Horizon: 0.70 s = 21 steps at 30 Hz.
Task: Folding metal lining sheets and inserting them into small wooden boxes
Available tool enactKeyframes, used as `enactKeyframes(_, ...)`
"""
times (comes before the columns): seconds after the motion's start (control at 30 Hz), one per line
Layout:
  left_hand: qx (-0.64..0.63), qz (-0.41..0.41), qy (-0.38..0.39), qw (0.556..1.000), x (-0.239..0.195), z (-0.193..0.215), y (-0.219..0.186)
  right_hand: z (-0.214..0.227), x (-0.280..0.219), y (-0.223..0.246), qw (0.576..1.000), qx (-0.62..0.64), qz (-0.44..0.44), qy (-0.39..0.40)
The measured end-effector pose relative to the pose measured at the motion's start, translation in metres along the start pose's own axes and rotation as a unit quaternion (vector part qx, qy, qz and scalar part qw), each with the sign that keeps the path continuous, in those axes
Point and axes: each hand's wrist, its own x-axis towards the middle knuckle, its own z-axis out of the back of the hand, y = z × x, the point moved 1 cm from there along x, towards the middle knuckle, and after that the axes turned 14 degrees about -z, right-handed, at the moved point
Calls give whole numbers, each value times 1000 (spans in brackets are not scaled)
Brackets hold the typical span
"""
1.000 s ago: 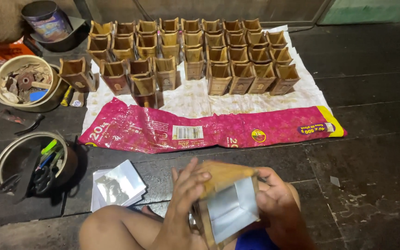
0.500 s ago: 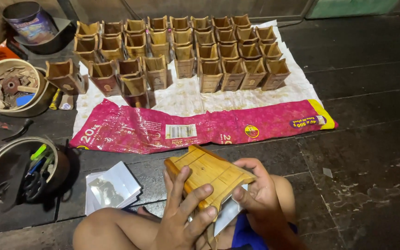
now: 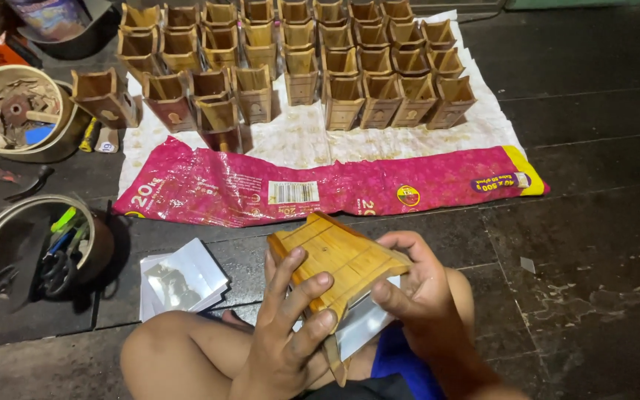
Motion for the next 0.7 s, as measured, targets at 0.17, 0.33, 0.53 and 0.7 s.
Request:
enactKeyframes(0.17, -37, 24, -36, 998, 15, 7, 6, 3, -2, 12, 998, 5, -55, 15)
enactKeyframes(0.33, -99, 215, -91, 967, 17, 13, 3, 29, 2, -6, 998, 34, -47, 22)
enactKeyframes(0.53, -228, 229, -143, 935, 15, 26, 6, 150, 105, -102, 878, -399, -25, -263)
enactKeyframes(0.7, -367, 193, -196, 889, -2, 14, 7, 117, 113, -122, 584, -743, -303, -118)
